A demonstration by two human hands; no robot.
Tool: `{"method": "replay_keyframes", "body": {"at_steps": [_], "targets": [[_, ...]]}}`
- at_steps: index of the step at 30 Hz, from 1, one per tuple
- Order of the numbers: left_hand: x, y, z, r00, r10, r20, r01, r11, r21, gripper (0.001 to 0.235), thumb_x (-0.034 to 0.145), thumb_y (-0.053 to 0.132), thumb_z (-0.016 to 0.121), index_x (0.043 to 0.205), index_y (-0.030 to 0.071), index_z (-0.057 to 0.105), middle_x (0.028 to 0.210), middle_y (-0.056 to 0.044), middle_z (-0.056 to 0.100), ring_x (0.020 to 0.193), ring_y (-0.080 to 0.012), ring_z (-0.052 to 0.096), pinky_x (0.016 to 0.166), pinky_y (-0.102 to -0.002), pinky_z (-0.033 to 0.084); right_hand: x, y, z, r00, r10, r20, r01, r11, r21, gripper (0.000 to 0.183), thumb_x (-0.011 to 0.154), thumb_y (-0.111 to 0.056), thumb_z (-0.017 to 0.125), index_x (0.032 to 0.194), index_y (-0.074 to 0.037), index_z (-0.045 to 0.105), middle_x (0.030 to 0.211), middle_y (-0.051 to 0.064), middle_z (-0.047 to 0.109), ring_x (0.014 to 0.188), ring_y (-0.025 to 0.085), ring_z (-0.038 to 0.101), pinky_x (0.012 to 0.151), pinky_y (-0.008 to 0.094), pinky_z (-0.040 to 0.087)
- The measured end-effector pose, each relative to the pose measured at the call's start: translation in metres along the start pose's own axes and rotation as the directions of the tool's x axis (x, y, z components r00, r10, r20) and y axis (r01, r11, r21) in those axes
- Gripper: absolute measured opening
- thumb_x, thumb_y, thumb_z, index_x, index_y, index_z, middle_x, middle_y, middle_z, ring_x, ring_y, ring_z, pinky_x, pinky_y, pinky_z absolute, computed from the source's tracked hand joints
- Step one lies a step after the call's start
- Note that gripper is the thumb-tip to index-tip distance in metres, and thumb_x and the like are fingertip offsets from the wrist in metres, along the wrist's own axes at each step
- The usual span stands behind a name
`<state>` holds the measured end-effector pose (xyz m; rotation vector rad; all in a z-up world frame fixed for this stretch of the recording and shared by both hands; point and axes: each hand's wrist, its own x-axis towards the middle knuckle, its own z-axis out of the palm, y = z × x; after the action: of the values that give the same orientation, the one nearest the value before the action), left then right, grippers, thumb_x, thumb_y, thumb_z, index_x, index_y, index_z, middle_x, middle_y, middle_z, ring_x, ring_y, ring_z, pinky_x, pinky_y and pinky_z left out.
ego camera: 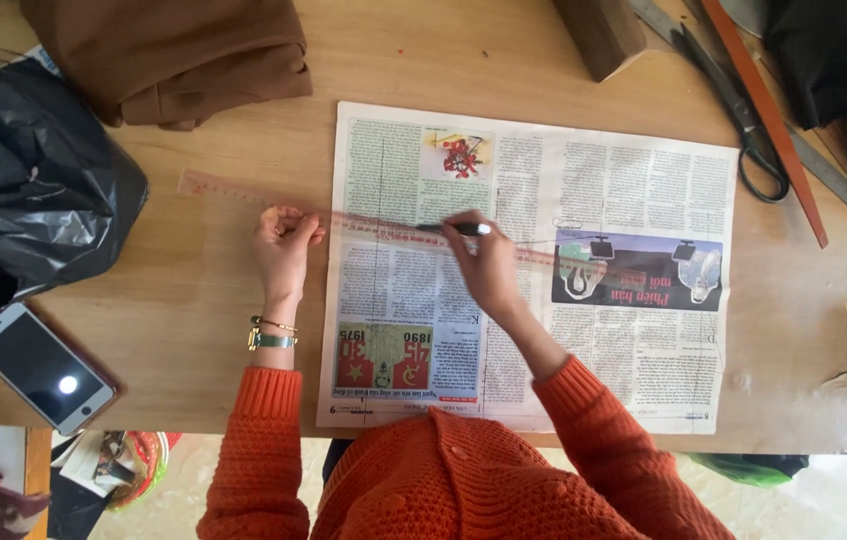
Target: The person measures and marks a newspaper spread on a wooden table using a ruler and a pen. They repeatedly reposition the ruler to draw straight lines across the paper, occasionally adjusting the newspaper's position.
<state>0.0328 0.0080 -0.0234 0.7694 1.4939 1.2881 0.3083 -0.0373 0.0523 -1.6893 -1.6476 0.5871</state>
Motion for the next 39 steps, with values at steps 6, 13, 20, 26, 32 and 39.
{"method": "replay_keyframes", "body": {"at_steps": [6,13,20,26,32,39], "targets": [[0.006,-0.012,0.0,1.0,-0.01,-0.013,0.01,1.0,-0.009,0.022,0.086,0.005,0.077,0.098,0.0,0.059,0.081,-0.013,0.068,0.067,-0.0158,0.074,0.062,-0.022,0.065,0.031,-0.036,0.045,0.989,-0.104,0.107,0.098,0.993,0.062,0.006,0.097,-0.023,0.07,0.103,-0.023,0.068,0.09,0.002,0.078,0.089,0.03,0.073,0.087,0.044,0.057],[0.002,-0.005,0.003,1.0,-0.002,-0.022,0.002,1.0,0.008,0.023,0.088,0.006,0.077,0.101,-0.001,0.06,0.083,-0.013,0.067,0.069,-0.0171,0.074,0.064,-0.022,0.065,0.05,-0.055,0.072,0.972,-0.171,0.162,0.152,0.98,0.127,0.003,0.101,-0.026,0.065,0.103,-0.023,0.065,0.091,-0.001,0.078,0.091,0.027,0.075,0.086,0.043,0.056],[-0.004,0.005,0.001,1.0,-0.002,-0.011,0.002,1.0,-0.007,0.024,0.087,0.007,0.077,0.102,-0.001,0.06,0.085,-0.015,0.068,0.073,-0.0218,0.076,0.068,-0.028,0.066,0.016,0.009,-0.031,0.975,-0.157,0.156,0.208,0.89,-0.406,0.022,0.093,-0.023,0.071,0.108,-0.006,0.071,0.083,0.019,0.074,0.085,0.039,0.072,0.082,0.048,0.056],[-0.069,0.049,-0.009,0.99,-0.1,0.103,0.114,0.983,-0.141,0.023,0.097,0.013,0.068,0.114,0.006,0.053,0.092,-0.013,0.068,0.081,-0.0222,0.076,0.076,-0.029,0.065,-0.101,0.015,-0.141,0.999,-0.044,-0.032,0.028,0.918,-0.395,0.017,0.099,-0.007,0.058,0.115,-0.008,0.064,0.104,0.014,0.061,0.099,0.041,0.064,0.085,0.048,0.053],[-0.158,0.048,-0.021,0.9,-0.148,0.409,0.158,0.987,0.01,0.022,0.098,0.023,0.065,0.11,0.006,0.058,0.089,-0.015,0.075,0.08,-0.0234,0.075,0.074,-0.031,0.063,-0.229,0.009,-0.134,0.996,0.056,-0.067,-0.078,0.914,-0.397,0.05,0.084,-0.018,0.074,0.134,-0.019,0.063,0.133,0.011,0.059,0.113,0.03,0.055,0.098,0.045,0.046],[-0.21,0.018,0.009,0.681,-0.278,0.678,0.383,0.924,-0.006,0.021,0.092,0.018,0.07,0.104,0.006,0.058,0.091,-0.018,0.075,0.079,-0.0281,0.077,0.075,-0.036,0.067,-0.283,-0.015,-0.107,0.964,0.206,0.166,-0.173,0.966,-0.192,0.045,0.088,-0.027,0.075,0.129,-0.014,0.064,0.109,0.004,0.076,0.101,0.022,0.064,0.089,0.038,0.048]]}}
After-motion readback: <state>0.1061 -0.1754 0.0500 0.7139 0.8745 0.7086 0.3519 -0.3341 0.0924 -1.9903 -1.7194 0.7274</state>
